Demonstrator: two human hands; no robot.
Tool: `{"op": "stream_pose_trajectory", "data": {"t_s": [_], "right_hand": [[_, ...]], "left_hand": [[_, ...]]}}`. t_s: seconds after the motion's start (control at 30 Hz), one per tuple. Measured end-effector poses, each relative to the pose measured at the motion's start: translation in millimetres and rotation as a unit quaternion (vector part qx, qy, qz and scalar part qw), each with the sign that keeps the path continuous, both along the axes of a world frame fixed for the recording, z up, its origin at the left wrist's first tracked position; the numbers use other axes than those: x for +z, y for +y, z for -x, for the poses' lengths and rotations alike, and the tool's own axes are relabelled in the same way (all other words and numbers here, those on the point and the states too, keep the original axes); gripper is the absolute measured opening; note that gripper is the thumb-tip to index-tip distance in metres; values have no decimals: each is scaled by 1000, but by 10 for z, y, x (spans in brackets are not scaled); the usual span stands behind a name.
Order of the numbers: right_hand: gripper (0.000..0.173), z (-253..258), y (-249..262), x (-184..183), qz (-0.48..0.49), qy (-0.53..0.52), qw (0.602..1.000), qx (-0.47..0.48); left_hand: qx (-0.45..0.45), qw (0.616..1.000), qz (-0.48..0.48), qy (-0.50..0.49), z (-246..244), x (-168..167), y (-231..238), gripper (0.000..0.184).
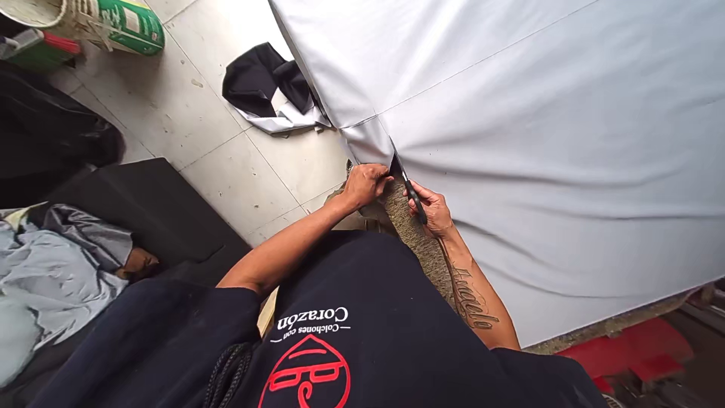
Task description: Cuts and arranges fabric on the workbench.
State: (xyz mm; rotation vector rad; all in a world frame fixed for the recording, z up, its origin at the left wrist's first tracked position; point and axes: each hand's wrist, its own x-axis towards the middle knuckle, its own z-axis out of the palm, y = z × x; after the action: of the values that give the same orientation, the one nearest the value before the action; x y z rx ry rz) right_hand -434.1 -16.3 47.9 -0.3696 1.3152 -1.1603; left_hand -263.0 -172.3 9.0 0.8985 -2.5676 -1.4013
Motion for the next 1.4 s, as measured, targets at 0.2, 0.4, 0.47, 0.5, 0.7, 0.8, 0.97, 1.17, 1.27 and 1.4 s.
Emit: {"op": "stream_pose_trajectory", "data": {"t_s": [0.2,0.4,0.47,0.5,0.7,0.8,0.97,1.17,1.27,1.4], "right_hand": [[44,56,-294,-41,4,-2,1000,12],[44,51,-490,-61,10,-17,1000,11],[44,73,-546,-73,10,-19,1000,12],[44,78,-561,-74,9,-20,1000,12],[43,106,-708,-89,12,-31,999,22],[42,122,-727,-113,5,-36,999,20],[43,125,-812,-104,12,-36,999,33],[42,158,-868,-149,9,-45,999,28],[42,140,-877,-99,3,-44,999,22],[41,166,-867,32,18,-4,996,83]], "left_hand": [[-36,999,-20,-1,21,4,-73,28],[-46,999,-14,12,27,-27,-63,23],[-48,999,-19,11,32,-38,-85,23],[-49,999,-21,10,32,-49,-90,22],[-49,999,-18,11,44,-82,-81,22],[-58,998,-8,12,41,-101,-95,24],[-62,998,-10,1,47,-102,-85,22],[-80,996,-27,-21,68,-64,-137,26],[-90,995,-26,-21,62,-67,-135,27],[-110,992,-48,-42,82,18,-211,32]]}}
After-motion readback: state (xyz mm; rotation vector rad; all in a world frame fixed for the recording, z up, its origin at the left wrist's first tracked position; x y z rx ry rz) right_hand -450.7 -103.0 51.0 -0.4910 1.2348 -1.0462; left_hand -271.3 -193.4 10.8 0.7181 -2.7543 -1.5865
